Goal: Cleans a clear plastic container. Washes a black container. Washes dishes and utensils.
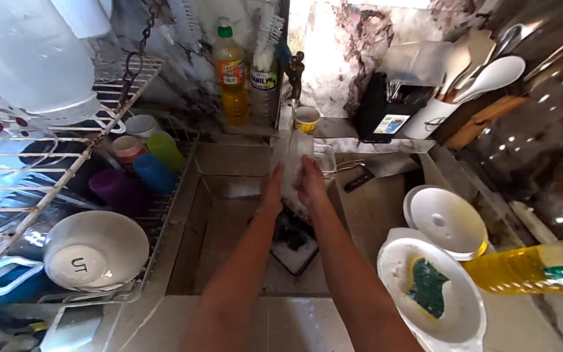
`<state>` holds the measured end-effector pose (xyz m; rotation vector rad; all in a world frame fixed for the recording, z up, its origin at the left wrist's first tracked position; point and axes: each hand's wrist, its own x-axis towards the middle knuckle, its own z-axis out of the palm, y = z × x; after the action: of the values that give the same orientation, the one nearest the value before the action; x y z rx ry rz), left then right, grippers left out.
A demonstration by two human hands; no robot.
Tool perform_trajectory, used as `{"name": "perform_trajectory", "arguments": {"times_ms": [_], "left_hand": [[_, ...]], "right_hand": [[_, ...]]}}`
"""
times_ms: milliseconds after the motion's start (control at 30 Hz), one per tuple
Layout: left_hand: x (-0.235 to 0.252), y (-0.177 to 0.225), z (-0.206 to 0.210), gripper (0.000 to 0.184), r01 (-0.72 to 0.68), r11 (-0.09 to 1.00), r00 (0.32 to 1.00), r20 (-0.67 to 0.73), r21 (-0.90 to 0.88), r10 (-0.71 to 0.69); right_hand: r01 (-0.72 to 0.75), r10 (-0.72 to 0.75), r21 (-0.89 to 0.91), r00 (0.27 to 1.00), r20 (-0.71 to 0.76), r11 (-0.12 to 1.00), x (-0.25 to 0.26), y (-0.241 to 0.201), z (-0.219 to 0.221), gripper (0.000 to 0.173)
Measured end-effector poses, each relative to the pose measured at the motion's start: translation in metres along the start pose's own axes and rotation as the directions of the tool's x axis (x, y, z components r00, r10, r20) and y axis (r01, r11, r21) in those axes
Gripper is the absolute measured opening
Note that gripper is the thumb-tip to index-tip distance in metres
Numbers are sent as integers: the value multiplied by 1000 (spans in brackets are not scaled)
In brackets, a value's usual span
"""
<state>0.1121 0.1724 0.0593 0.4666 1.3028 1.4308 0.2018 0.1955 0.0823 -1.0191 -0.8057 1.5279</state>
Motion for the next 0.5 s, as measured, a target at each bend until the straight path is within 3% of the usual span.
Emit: {"name": "perform_trajectory", "arguments": {"times_ms": [133, 200, 267, 367, 500], "left_hand": [[8, 15, -7, 70, 119, 993, 968, 224, 5, -118], [-3, 22, -13, 79, 122, 992, 953, 281, -16, -113], [-5, 21, -20, 82, 123, 987, 970, 225, -107, -96], [-7, 22, -45, 70, 119, 974, 986, 142, -195, -92], [-33, 35, -116, 39, -7, 977, 986, 159, -215, 42]], "right_hand": [[-14, 18, -39, 993, 116, 999, -4, -14, -23, 49], [0, 11, -206, 999, 52, 979, -8, -16, -27, 56], [-15, 7, -423, 1000, -21, 906, -18, -19, -25, 60], [1, 57, -677, 996, 64, 736, -40, -24, -15, 59], [195, 145, -795, 932, 333, 575, -57, -19, 19, 62]]}}
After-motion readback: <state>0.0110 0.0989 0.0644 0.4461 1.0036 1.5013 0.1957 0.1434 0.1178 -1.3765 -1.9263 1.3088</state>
